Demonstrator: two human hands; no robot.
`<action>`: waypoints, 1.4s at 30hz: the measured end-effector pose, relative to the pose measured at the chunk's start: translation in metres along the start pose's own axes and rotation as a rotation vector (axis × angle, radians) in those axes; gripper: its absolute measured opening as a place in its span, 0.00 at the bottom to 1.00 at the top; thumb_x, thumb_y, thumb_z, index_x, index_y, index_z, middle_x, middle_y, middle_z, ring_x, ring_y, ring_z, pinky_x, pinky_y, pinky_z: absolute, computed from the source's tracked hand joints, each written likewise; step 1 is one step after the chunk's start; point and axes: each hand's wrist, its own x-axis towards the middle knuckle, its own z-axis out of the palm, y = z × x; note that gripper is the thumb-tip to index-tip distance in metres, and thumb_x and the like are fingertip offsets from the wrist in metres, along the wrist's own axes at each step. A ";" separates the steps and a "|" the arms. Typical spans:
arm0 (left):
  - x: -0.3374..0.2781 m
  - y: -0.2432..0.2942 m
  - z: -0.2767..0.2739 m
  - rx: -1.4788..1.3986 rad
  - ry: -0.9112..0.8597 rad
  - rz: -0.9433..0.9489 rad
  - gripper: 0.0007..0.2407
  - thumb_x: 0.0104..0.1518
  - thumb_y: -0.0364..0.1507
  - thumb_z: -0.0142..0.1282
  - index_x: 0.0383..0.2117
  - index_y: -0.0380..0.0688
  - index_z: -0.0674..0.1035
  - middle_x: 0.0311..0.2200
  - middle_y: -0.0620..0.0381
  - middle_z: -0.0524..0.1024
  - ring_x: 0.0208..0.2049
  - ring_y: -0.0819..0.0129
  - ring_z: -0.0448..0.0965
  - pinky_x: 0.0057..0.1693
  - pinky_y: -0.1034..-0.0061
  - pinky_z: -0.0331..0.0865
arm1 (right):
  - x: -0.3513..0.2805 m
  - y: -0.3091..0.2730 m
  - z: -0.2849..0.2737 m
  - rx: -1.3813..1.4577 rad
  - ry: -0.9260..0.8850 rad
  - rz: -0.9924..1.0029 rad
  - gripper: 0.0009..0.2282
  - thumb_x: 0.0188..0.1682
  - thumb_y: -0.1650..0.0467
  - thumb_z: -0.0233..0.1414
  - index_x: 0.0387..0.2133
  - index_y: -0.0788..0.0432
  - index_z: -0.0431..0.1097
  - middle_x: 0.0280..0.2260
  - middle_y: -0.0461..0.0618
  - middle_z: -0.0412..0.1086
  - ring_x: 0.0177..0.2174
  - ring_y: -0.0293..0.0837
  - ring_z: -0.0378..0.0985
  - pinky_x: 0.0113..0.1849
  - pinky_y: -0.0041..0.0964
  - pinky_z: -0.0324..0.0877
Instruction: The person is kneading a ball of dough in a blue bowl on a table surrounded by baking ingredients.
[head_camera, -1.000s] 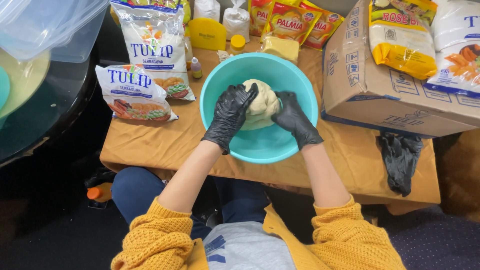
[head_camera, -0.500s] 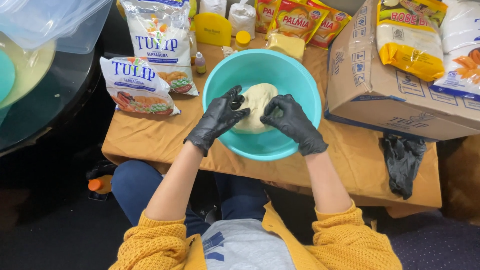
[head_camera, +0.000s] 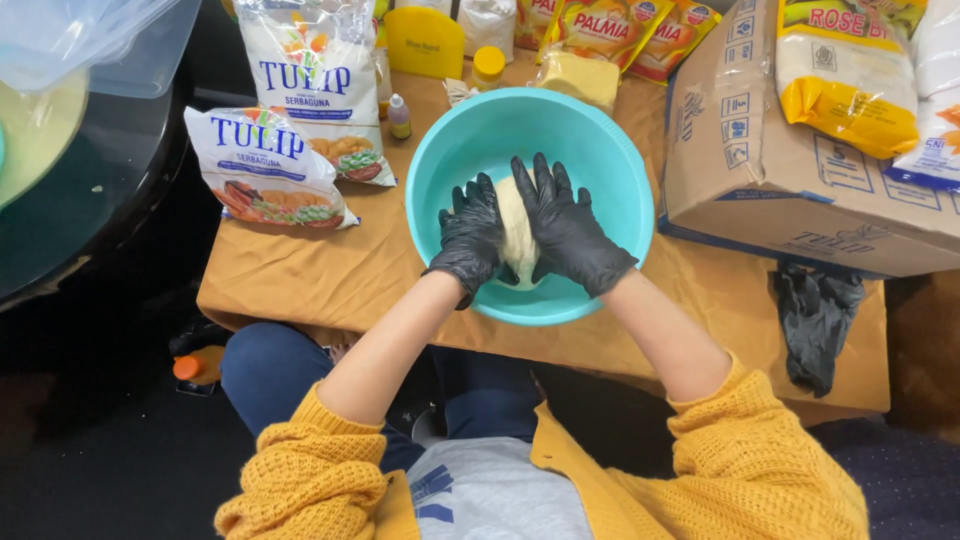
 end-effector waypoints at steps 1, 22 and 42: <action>0.003 0.000 0.000 0.015 0.001 -0.033 0.68 0.25 0.40 0.85 0.71 0.32 0.38 0.71 0.31 0.46 0.72 0.34 0.42 0.66 0.33 0.48 | 0.008 0.003 0.003 0.027 -0.029 0.011 0.72 0.19 0.76 0.76 0.74 0.47 0.22 0.72 0.69 0.30 0.68 0.75 0.35 0.59 0.82 0.41; -0.105 -0.033 0.045 -0.006 0.616 0.612 0.32 0.51 0.60 0.53 0.44 0.42 0.80 0.50 0.44 0.70 0.52 0.43 0.73 0.56 0.51 0.69 | 0.039 0.003 -0.090 0.548 -0.203 -0.002 0.33 0.44 0.47 0.53 0.59 0.53 0.68 0.61 0.63 0.64 0.64 0.62 0.57 0.64 0.55 0.53; -0.090 -0.045 0.061 0.184 0.767 0.690 0.22 0.47 0.59 0.56 0.22 0.54 0.79 0.20 0.59 0.77 0.28 0.58 0.82 0.40 0.62 0.75 | -0.100 -0.032 0.044 0.270 0.385 0.030 0.28 0.59 0.72 0.42 0.73 0.52 0.42 0.71 0.61 0.43 0.68 0.65 0.41 0.62 0.73 0.37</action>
